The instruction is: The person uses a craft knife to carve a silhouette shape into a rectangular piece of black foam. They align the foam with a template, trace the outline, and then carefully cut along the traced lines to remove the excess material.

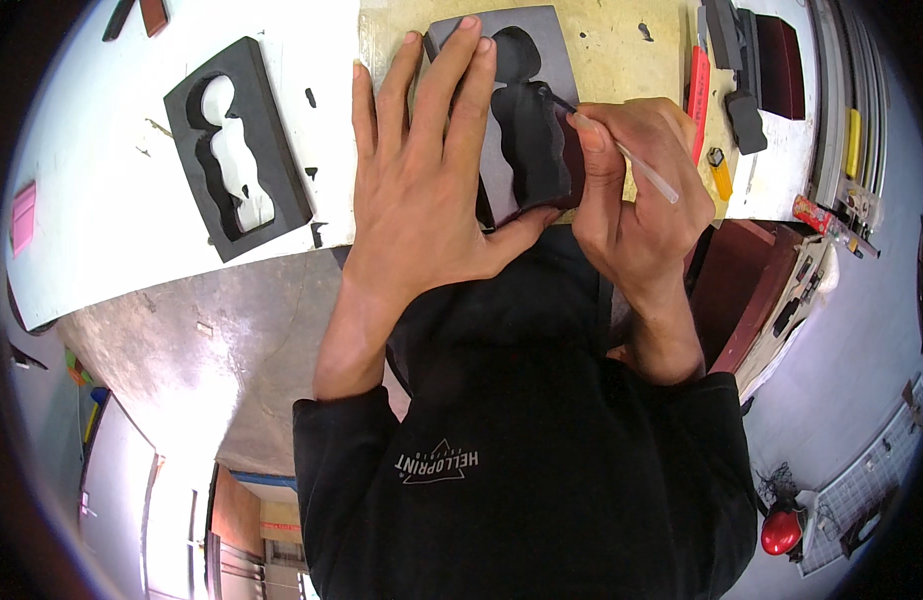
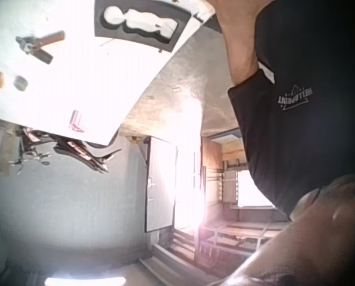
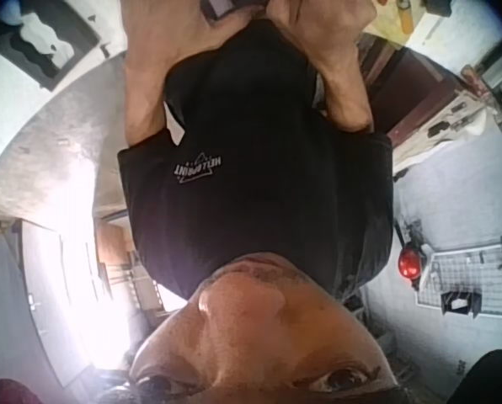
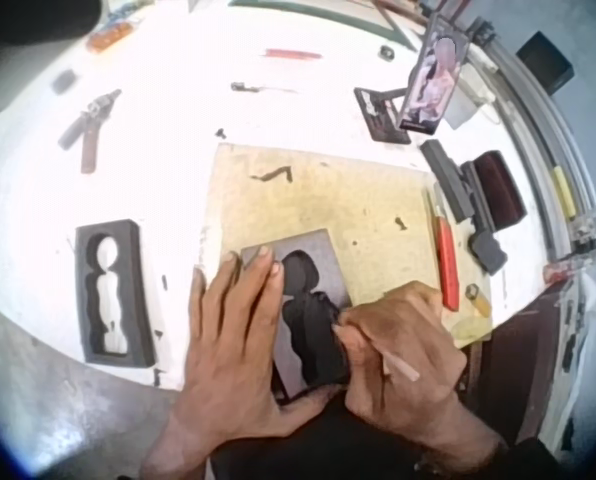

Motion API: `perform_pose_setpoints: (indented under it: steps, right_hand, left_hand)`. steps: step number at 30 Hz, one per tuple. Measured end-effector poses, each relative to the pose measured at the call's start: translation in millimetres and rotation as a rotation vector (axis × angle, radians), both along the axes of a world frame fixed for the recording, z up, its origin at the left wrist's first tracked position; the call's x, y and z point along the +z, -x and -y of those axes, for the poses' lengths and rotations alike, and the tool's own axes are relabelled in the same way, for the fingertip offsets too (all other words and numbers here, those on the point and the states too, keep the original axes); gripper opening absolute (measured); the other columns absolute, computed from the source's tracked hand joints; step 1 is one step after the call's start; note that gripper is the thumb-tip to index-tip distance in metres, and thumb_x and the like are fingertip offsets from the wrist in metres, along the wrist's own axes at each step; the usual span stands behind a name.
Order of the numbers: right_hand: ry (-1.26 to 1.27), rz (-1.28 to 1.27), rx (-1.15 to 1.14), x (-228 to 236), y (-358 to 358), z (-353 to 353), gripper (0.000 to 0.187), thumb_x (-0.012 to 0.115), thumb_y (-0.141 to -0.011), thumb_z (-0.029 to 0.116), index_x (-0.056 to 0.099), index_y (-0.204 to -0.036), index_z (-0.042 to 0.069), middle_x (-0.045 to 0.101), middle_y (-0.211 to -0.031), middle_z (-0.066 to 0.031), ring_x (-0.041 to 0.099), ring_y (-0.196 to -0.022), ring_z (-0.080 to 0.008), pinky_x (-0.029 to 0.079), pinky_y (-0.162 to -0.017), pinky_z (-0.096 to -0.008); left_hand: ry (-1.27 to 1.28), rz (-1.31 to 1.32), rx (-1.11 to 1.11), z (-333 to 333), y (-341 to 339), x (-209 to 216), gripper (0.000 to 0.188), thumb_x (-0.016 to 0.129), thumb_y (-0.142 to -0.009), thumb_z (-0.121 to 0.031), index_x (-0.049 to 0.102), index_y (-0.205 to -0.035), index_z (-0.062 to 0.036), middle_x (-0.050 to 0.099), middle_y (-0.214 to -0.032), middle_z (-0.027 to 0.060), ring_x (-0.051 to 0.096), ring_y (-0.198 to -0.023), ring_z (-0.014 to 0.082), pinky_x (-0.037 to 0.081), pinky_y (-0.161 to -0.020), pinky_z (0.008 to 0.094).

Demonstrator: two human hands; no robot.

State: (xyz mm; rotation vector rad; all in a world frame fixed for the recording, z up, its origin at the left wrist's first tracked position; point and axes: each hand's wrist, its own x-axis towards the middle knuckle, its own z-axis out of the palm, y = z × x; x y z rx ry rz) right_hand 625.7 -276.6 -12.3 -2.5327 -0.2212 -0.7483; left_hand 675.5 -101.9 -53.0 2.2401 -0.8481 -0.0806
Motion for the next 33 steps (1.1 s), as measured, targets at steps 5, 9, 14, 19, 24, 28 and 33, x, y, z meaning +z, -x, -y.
perform_pose_setpoints:
  steps: [5,9,14,19,24,28,33]
  right_hand:
    - [-0.051,-0.038,-0.024,1,0,-2,0.007,0.073,-0.087,-0.002,0.069,-0.093,-0.001,0.069,-0.082,-0.0101,0.064,-0.067,-0.0270,0.046,-0.071,-0.0343]
    - [-0.252,-0.041,-0.064,-3,0,0,0.005,0.072,-0.089,-0.001,0.070,-0.094,-0.003,0.070,-0.082,-0.0115,0.064,-0.067,-0.0268,0.048,-0.071,-0.0322]
    - [-0.329,-0.100,-0.038,0,-8,-1,0.005,0.072,-0.090,0.000,0.071,-0.093,-0.004,0.072,-0.082,-0.0118,0.065,-0.066,-0.0243,0.049,-0.071,-0.0314]
    - [-0.295,-0.075,-0.012,-7,-7,-1,0.005,0.074,-0.088,0.000,0.071,-0.091,-0.004,0.072,-0.082,-0.0114,0.064,-0.066,-0.0235,0.049,-0.070,-0.0314]
    - [-0.248,-0.045,0.048,-8,-5,2,0.007,0.075,-0.086,-0.001,0.071,-0.091,-0.004,0.071,-0.081,-0.0120,0.065,-0.066,-0.0241,0.049,-0.070,-0.0324]
    - [-0.255,-0.030,0.049,-11,-5,3,0.008,0.076,-0.086,-0.001,0.070,-0.091,-0.004,0.071,-0.080,-0.0125,0.065,-0.066,-0.0250,0.048,-0.070,-0.0327]
    - [-0.223,-0.033,0.060,-9,-4,3,0.009,0.076,-0.085,0.000,0.070,-0.091,-0.005,0.071,-0.080,-0.0125,0.065,-0.066,-0.0254,0.048,-0.071,-0.0329]
  left_hand:
    - [0.005,0.004,0.003,0,-1,-2,0.118,0.086,-0.059,-0.040,0.032,-0.158,-0.0041,0.032,-0.163,0.0162,0.028,-0.150,0.0422,0.014,-0.122,0.0624]
    - [-0.011,0.002,-0.008,0,-1,1,0.118,0.086,-0.059,-0.041,0.032,-0.157,-0.0036,0.032,-0.163,0.0171,0.028,-0.150,0.0426,0.014,-0.121,0.0631]
    - [-0.008,0.014,-0.010,0,-1,-2,0.118,0.085,-0.060,-0.042,0.032,-0.157,-0.0031,0.032,-0.162,0.0183,0.029,-0.149,0.0434,0.014,-0.120,0.0644]
    - [-0.010,0.029,-0.010,1,-1,-2,0.116,0.083,-0.061,-0.042,0.031,-0.157,-0.0031,0.032,-0.162,0.0181,0.029,-0.149,0.0439,0.014,-0.120,0.0656]
    - [0.013,0.050,-0.008,5,-1,1,0.116,0.083,-0.060,-0.040,0.032,-0.157,-0.0035,0.032,-0.162,0.0179,0.029,-0.149,0.0429,0.014,-0.120,0.0652]
    - [0.025,0.073,-0.010,7,-1,1,0.118,0.084,-0.058,-0.038,0.032,-0.157,-0.0036,0.032,-0.162,0.0176,0.029,-0.150,0.0420,0.014,-0.120,0.0649]
    - [0.024,0.067,-0.007,7,-1,1,0.119,0.084,-0.057,-0.039,0.032,-0.157,-0.0035,0.032,-0.162,0.0180,0.029,-0.150,0.0418,0.014,-0.120,0.0649]
